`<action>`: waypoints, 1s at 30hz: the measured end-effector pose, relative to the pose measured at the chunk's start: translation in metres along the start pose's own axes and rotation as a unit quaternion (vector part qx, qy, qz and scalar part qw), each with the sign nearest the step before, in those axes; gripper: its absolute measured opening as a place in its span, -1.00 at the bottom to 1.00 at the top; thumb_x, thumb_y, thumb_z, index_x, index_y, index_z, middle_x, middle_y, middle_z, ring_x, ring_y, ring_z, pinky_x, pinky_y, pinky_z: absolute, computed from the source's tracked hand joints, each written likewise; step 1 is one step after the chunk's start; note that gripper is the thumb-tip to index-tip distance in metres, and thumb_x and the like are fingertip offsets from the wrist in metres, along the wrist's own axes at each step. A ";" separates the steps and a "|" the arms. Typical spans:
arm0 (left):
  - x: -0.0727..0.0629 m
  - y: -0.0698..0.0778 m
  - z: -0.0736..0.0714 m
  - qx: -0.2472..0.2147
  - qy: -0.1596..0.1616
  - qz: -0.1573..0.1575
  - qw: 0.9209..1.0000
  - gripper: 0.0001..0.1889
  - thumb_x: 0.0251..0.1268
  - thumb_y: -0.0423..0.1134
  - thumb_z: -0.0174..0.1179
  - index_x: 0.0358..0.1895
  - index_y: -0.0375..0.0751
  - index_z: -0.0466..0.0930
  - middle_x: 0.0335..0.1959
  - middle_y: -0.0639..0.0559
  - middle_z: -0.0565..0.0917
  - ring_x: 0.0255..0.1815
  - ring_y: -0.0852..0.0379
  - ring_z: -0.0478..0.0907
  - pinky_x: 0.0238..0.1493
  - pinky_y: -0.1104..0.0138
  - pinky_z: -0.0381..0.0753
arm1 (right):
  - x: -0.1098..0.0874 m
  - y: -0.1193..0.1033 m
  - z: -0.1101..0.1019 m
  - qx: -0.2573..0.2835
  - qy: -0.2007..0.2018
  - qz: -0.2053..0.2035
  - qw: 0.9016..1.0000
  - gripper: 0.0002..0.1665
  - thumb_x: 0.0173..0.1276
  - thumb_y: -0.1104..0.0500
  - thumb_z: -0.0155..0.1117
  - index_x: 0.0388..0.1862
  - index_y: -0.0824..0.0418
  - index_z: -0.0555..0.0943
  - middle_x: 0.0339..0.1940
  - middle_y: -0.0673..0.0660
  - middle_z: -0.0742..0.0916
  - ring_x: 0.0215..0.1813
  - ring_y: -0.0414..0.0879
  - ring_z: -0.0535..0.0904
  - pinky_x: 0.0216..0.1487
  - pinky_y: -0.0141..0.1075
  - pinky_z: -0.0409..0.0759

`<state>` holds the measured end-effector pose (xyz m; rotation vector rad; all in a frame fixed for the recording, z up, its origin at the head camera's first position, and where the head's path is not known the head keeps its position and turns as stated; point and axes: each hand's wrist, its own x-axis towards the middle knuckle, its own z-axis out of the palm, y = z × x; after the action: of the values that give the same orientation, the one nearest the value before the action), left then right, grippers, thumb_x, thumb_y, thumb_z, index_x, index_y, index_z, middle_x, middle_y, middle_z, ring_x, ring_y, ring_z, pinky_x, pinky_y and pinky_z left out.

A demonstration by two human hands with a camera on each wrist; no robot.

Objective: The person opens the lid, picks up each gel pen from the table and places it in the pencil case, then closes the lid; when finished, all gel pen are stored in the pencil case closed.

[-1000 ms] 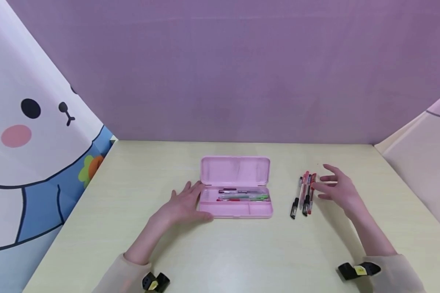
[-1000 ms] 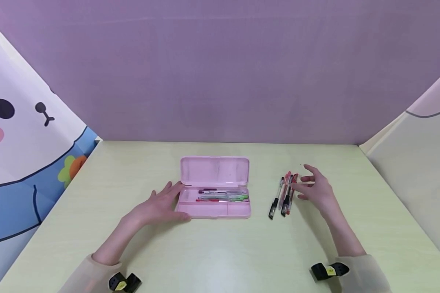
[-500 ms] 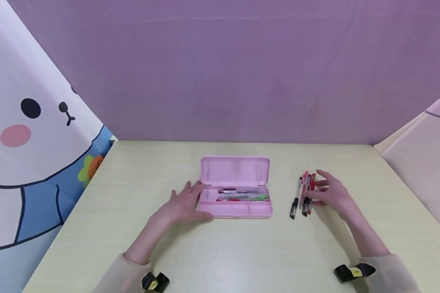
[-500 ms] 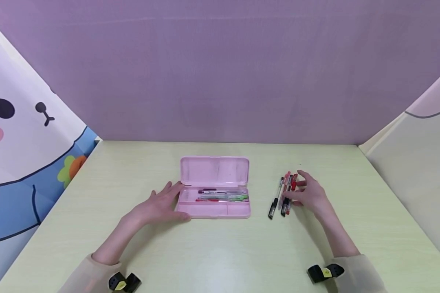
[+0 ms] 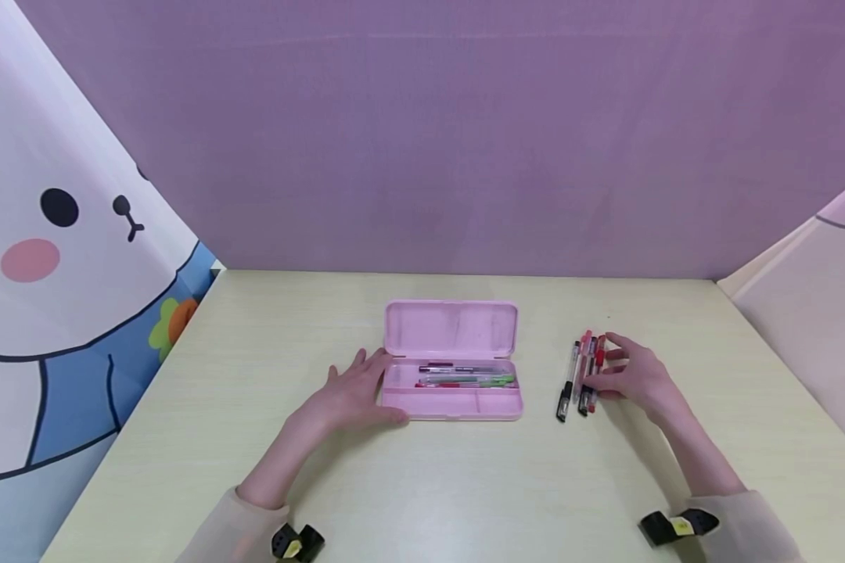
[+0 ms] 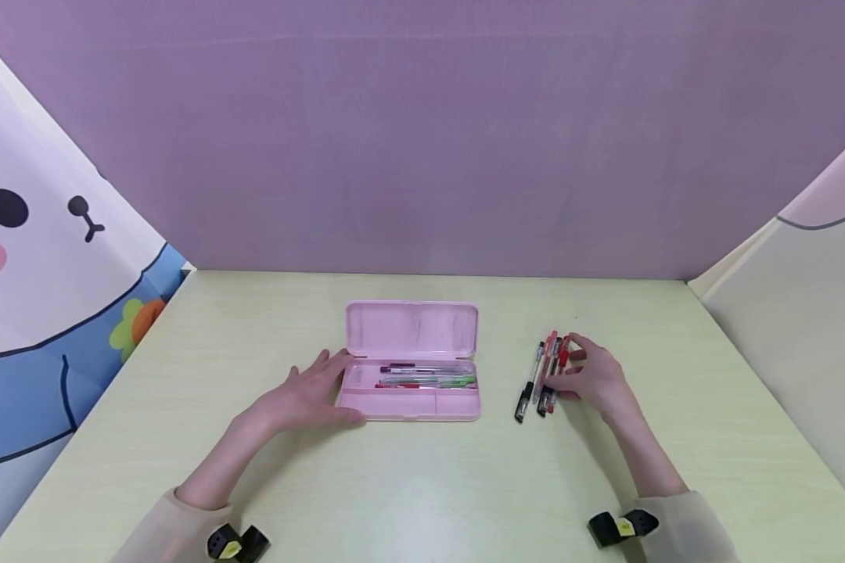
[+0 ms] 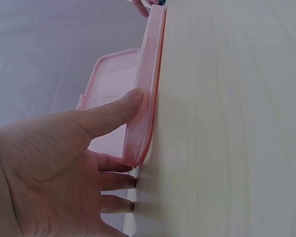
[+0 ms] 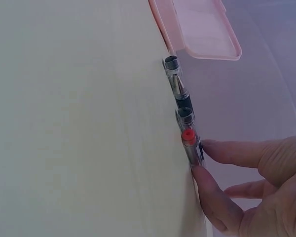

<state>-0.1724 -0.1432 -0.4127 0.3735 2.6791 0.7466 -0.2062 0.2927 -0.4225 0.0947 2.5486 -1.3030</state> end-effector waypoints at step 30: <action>0.002 0.000 0.001 -0.003 -0.004 -0.008 1.000 0.00 0.17 0.09 0.44 0.62 -0.10 0.12 0.71 -0.13 0.06 0.72 -0.39 -0.12 0.53 -0.51 -0.19 | -0.006 -0.007 -0.008 0.060 0.001 0.000 0.998 0.08 0.36 0.45 0.26 0.66 0.44 -0.18 0.40 0.64 0.36 -0.18 -0.34 0.67 -0.09 -0.34 0.79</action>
<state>-0.1737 -0.1424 -0.4140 0.3531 2.6692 0.7482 -0.2029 0.2955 -0.4112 0.1206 2.4696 -1.4562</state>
